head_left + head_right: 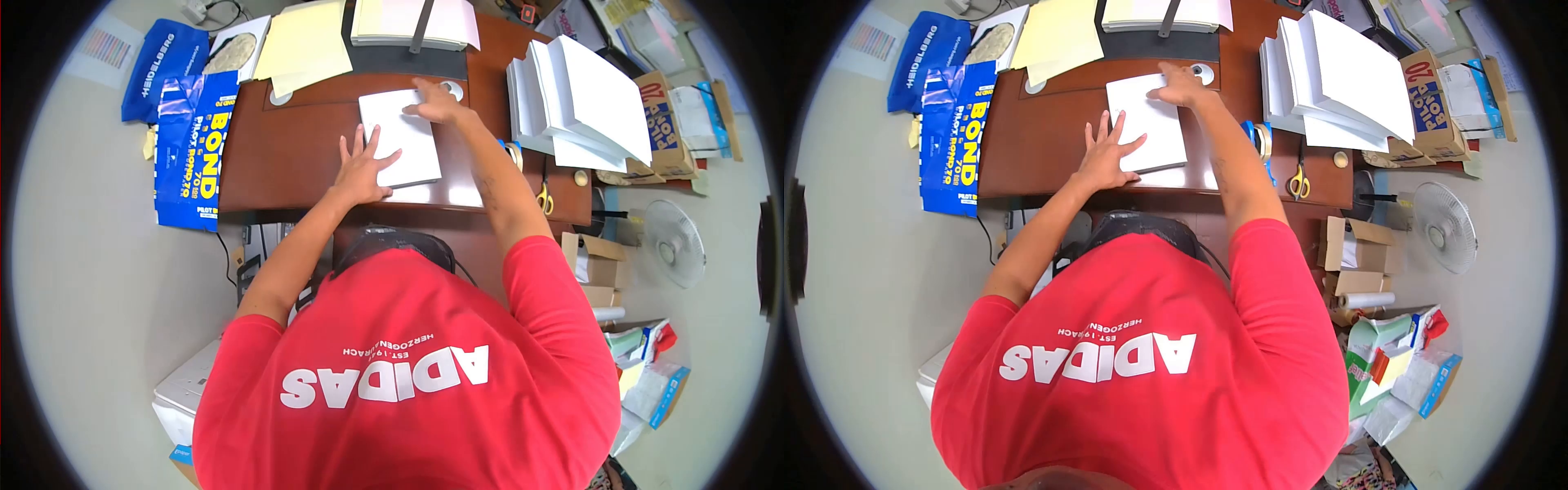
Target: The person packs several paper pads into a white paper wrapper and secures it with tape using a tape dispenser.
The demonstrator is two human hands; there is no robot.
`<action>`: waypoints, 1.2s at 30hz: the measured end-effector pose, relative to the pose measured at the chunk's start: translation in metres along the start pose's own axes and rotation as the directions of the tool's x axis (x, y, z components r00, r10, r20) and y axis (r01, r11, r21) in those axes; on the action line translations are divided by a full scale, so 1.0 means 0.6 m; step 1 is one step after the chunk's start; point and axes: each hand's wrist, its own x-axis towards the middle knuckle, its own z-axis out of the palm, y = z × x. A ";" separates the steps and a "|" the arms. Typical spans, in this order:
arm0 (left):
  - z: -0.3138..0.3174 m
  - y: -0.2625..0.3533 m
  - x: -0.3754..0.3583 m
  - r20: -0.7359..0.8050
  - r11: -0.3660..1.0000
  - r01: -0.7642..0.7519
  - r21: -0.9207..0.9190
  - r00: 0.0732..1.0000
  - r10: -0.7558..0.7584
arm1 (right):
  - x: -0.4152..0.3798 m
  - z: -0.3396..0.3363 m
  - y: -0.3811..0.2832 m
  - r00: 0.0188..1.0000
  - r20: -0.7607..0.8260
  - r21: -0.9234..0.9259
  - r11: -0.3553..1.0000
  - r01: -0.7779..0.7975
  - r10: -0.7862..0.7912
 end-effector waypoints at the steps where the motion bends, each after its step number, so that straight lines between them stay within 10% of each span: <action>1: -0.003 0.000 0.002 -0.012 0.999 0.003 0.033 1.000 -0.002 | 0.004 -0.008 -0.007 1.000 -0.011 0.013 1.000 0.011 -0.011; 7: -0.051 -0.017 -0.013 0.048 0.952 -0.044 0.302 0.998 0.031 | -0.043 -0.027 0.021 0.965 0.150 -0.161 0.968 -0.191 0.215; 11: -0.123 -0.026 0.001 0.306 0.953 -0.078 0.291 0.952 -0.016 | -0.170 0.011 0.032 0.969 0.106 0.007 0.975 -0.223 0.221; 17: -0.043 0.000 0.027 0.114 0.976 0.039 0.214 0.991 -0.065 | -0.340 0.079 0.023 0.983 0.161 0.366 0.919 -0.143 0.089; 20: -0.010 0.043 0.031 -0.088 0.968 0.137 0.212 0.989 -0.120 | -0.430 0.071 0.045 0.955 -0.285 0.409 0.912 0.046 0.079; 25: 0.001 0.076 0.036 -0.208 0.927 0.313 0.206 0.940 -0.272 | -0.467 0.050 0.197 0.542 -0.736 0.448 0.892 -0.060 0.406; 27: 0.030 0.051 0.045 -0.191 0.974 0.198 0.113 0.966 -0.174 | -0.451 0.035 0.239 0.535 -0.720 0.435 0.888 -0.148 0.441; 29: 0.046 0.033 0.051 -0.179 0.996 0.090 0.017 0.980 -0.085 | -0.444 0.001 0.246 0.734 -0.092 0.876 0.405 -0.261 0.672; 30: 0.043 0.030 0.055 -0.065 0.995 0.104 0.011 0.993 -0.103 | -0.442 -0.004 0.245 0.730 -0.032 0.888 0.355 -0.293 0.683; 36: 0.064 0.017 0.049 0.008 0.995 0.096 0.002 0.995 -0.096 | -0.420 -0.025 0.265 0.769 0.122 0.819 0.374 -0.435 0.628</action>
